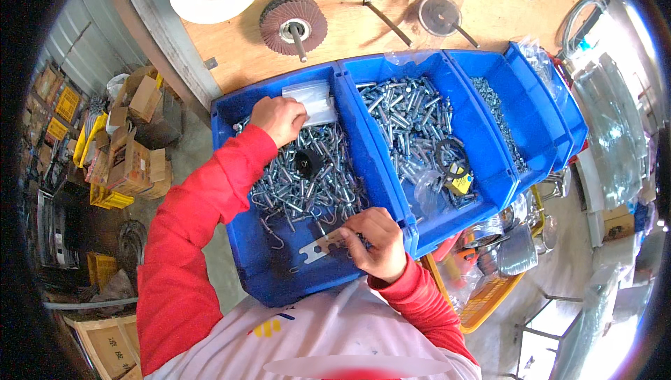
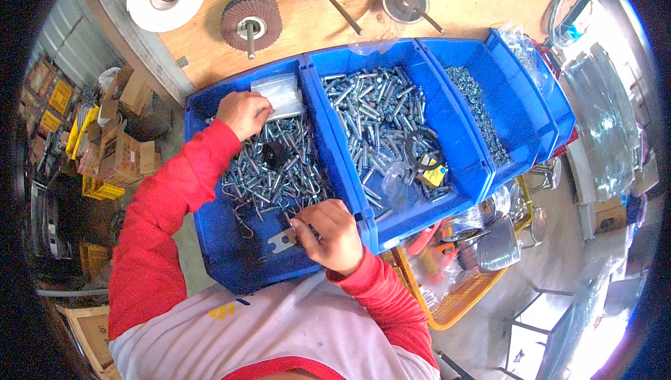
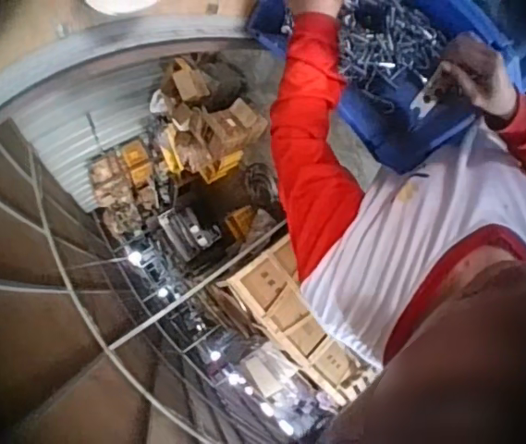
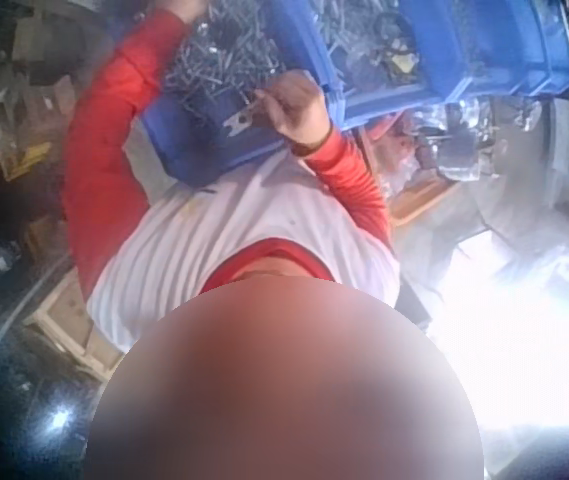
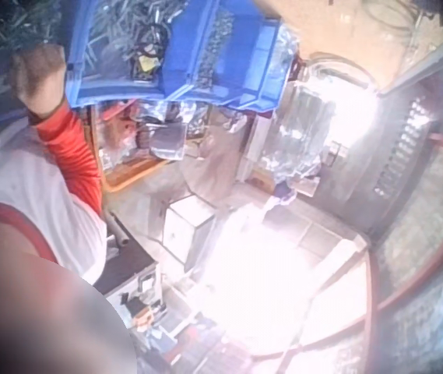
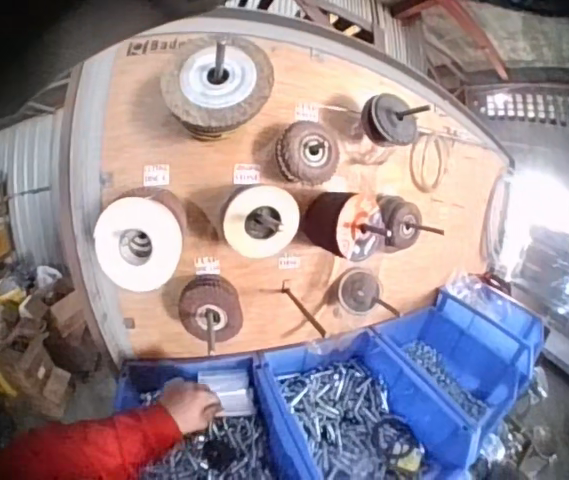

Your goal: The person repeatedly picks small metal fasteners from a blue compartmentalized bin and places them into small clear plastic bags. The person then seals each bag and places it back into the bin. The process is repeated continuously throughout the clip.

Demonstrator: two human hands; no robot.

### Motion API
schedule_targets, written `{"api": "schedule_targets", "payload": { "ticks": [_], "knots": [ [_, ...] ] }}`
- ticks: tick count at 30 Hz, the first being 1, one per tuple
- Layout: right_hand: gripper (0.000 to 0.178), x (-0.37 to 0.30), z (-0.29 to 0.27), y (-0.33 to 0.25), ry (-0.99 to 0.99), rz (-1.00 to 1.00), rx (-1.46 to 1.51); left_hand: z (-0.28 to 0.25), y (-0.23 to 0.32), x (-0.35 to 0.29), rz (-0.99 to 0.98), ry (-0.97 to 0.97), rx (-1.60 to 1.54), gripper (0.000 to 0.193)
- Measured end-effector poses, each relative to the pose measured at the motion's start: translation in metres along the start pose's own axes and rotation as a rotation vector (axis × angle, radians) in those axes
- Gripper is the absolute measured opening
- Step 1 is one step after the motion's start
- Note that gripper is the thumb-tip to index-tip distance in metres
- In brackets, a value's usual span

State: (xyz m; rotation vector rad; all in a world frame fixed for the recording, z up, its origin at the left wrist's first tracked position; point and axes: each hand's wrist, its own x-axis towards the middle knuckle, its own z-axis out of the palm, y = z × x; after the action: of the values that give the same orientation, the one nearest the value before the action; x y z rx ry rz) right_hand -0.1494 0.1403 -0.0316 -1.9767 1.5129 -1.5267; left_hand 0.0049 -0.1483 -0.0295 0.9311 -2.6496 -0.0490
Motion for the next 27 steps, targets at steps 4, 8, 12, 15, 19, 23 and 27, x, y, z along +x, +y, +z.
{"api": "schedule_targets", "payload": {
  "ticks": [4,8,12,15,19,23,27],
  "knots": [
    [0.045,0.005,-0.003,-0.007,0.106,0.029,-0.034,-0.043,0.034,-0.017,0.003,0.23,-0.28,0.029],
    [0.089,0.029,-0.001,-0.019,0.177,0.06,-0.237,-0.081,0.09,-0.054,0.093,-0.042,-0.55,0.043],
    [0.026,0.035,-0.005,-0.022,-0.108,0.413,0.264,-0.097,0.103,-0.082,-0.148,-0.416,-1.022,0.041],
    [0.012,0.024,-0.011,-0.024,0.074,0.463,0.227,-0.097,0.091,-0.106,-0.274,-0.508,-1.389,0.033],
    [0.01,0.013,-0.02,-0.028,0.17,0.557,0.172,-0.09,0.09,-0.142,-0.255,-0.432,-1.617,0.028],
    [0.012,0.013,-0.018,-0.027,0.154,0.589,0.143,-0.089,0.097,-0.166,-0.48,-0.374,-1.569,0.021],
    [0.024,0.019,-0.011,-0.022,0.18,0.586,0.137,-0.089,0.098,-0.169,-0.521,-0.299,-1.506,0.016]
  ]
}}
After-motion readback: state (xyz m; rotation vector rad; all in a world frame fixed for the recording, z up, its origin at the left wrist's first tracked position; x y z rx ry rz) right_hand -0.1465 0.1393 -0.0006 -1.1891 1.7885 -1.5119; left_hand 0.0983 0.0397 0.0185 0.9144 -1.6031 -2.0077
